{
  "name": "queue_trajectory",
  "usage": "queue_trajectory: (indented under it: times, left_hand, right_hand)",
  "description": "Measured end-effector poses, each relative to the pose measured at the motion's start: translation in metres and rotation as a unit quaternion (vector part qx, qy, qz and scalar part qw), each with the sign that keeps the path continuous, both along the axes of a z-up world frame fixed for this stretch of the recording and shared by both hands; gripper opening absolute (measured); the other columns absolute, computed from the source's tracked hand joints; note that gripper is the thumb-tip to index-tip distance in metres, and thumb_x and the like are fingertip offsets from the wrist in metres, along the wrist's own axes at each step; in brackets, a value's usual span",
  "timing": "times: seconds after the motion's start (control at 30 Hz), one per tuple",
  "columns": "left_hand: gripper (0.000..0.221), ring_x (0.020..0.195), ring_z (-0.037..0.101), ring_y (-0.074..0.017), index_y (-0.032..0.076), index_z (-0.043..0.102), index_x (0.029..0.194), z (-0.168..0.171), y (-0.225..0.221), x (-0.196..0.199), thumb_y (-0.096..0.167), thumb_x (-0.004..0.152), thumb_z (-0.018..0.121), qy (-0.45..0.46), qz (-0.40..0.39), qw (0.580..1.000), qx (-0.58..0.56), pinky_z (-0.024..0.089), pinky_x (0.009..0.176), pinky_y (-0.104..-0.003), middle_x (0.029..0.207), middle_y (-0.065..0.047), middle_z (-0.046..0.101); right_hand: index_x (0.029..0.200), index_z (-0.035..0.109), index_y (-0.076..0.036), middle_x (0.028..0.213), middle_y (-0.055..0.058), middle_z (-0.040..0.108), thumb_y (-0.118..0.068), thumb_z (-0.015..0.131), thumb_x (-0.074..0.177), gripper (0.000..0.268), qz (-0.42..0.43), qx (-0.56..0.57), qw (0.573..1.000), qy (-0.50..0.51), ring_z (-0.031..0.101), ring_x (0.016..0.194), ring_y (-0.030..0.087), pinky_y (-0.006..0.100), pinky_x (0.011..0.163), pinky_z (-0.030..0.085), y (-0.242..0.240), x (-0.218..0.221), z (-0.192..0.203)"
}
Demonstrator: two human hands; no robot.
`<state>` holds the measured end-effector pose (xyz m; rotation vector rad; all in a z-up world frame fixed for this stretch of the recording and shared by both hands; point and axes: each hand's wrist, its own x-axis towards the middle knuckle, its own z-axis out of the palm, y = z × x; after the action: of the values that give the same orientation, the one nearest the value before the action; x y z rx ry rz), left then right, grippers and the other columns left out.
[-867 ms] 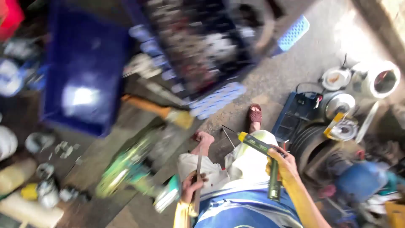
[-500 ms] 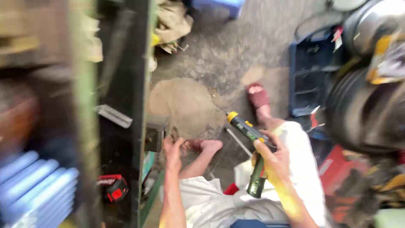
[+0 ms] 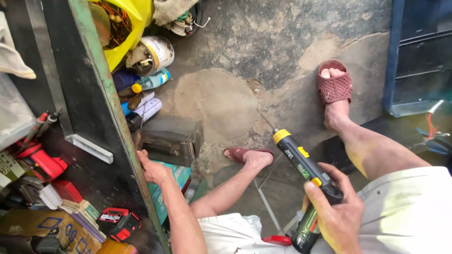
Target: Disassembling a cordless drill to inspect and test the internal motor before reassembling it.
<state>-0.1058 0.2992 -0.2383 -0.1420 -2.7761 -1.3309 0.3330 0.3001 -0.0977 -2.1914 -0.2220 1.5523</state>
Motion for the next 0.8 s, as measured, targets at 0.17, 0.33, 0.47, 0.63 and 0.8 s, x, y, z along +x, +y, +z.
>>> queue_trajectory:
  times: [0.17,0.33,0.47,0.63,0.8]
  left_hand:
    - [0.035,0.116,0.069,-0.0106,0.014,0.077,0.119,-0.028,0.004,-0.049,0.034,0.093,0.065,-0.035,-0.023,0.999,-0.025,0.046,0.109,-0.035,0.122,-0.003,0.078]
    - [0.044,0.125,0.061,-0.0151,0.015,0.069,0.128,-0.033,0.01,-0.075,0.041,0.094,0.058,-0.056,-0.042,0.994,-0.079,0.041,0.113,-0.038,0.132,-0.004,0.068]
    - [0.052,0.132,0.053,-0.0187,0.015,0.062,0.135,-0.035,0.017,-0.085,0.047,0.095,0.053,-0.077,-0.054,0.988,-0.121,0.037,0.117,-0.04,0.14,-0.006,0.06]
    - [0.062,0.141,0.045,-0.0233,0.016,0.054,0.144,-0.026,0.02,-0.089,0.054,0.095,0.047,-0.104,-0.063,0.976,-0.178,0.033,0.121,-0.043,0.151,-0.007,0.05]
    - [0.072,0.15,0.036,-0.028,0.017,0.046,0.153,-0.023,0.03,-0.076,0.061,0.096,0.04,-0.135,-0.082,0.96,-0.229,0.028,0.125,-0.046,0.161,-0.009,0.04]
  right_hand:
    - [0.127,0.066,-0.003,0.052,0.013,0.064,-0.008,0.075,0.084,0.045,0.019,0.013,1.0,0.002,0.055,0.047,0.015,0.027,0.053,0.048,-0.005,-0.007,-0.007]
    - [0.128,0.068,-0.005,0.059,0.014,0.064,-0.004,0.077,0.081,0.048,0.013,-0.019,0.999,-0.032,0.056,0.047,0.015,0.027,0.05,0.051,-0.005,-0.013,-0.014]
    - [0.129,0.07,-0.008,0.066,0.014,0.064,-0.006,0.078,0.08,0.05,0.031,-0.05,0.997,-0.046,0.058,0.05,0.017,0.028,0.057,0.052,0.0,-0.018,-0.018]
    - [0.128,0.068,-0.004,0.062,0.014,0.064,-0.008,0.077,0.081,0.048,0.048,-0.013,0.998,-0.029,0.06,0.048,0.015,0.026,0.056,0.051,-0.002,-0.025,-0.021]
    - [0.127,0.068,-0.003,0.055,0.014,0.067,-0.01,0.077,0.08,0.047,0.062,-0.008,0.998,-0.017,0.061,0.047,0.015,0.024,0.057,0.051,-0.003,-0.024,-0.025]
